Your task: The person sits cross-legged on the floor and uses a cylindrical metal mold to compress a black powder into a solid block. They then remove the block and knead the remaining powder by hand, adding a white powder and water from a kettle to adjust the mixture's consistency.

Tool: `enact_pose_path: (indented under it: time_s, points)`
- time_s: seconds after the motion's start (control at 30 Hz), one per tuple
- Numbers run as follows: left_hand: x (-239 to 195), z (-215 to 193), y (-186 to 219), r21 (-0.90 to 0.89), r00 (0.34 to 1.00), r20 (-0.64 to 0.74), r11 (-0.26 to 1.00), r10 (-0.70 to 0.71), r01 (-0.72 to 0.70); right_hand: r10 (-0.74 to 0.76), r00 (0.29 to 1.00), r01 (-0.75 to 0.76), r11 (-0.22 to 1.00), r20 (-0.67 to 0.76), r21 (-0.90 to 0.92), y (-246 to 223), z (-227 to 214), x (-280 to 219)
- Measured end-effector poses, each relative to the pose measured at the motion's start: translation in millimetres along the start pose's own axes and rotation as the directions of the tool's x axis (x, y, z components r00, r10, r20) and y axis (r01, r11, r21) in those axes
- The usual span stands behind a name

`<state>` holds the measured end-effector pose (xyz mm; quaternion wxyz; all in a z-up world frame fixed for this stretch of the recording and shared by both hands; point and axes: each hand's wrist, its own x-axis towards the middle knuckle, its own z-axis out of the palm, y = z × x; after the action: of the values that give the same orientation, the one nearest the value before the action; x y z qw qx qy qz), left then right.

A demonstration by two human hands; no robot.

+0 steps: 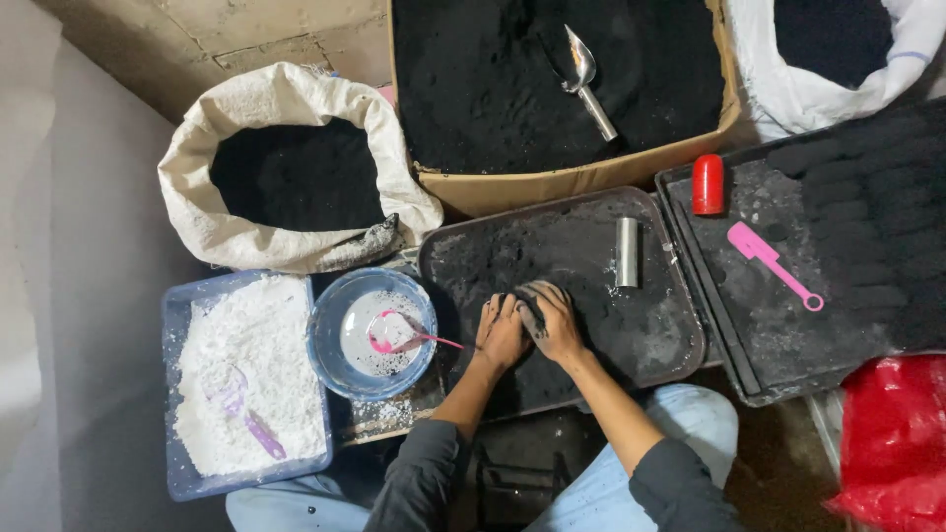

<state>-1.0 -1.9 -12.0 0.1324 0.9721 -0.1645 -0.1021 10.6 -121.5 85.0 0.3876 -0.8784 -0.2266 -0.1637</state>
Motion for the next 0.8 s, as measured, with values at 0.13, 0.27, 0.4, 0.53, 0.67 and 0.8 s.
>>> enact_pose_path:
  time_s: [0.13, 0.27, 0.4, 0.53, 0.67, 0.8]
  points:
    - [5, 25, -8, -0.010, 1.000, 0.000, 0.999, 0.030, -0.030, -0.029, 0.990, 0.031, 0.999, -0.141, 0.011, 33, 17, -14]
    - [3, 8, -1, -0.120, 0.996, 0.052, 0.990, -0.066, 0.072, 0.155, 0.941, -0.176, 0.983, -0.300, -0.046, 83, 18, -26]
    - [-21, -62, 19, -0.300, 0.981, -0.004, 0.936, -0.195, 0.185, -0.015, 0.965, -0.040, 0.978, -0.262, -0.204, 81, -6, 17]
    - [-53, -126, 45, -0.486, 0.944, 0.071, 0.815, -0.323, 0.316, 0.120, 0.992, -0.120, 0.993, 0.036, 0.014, 37, 6, 63]
    - [-68, -109, 45, -0.532, 0.922, -0.015, 0.784, -0.386, 0.320, 0.042, 0.929, -0.150, 0.951, 0.369, 0.269, -1, 32, 90]
    - [-77, -89, 37, -0.535, 0.883, -0.126, 0.781, -0.452, 0.323, -0.238, 0.822, 0.076, 0.946, 0.517, 0.314, 1, 47, 76]
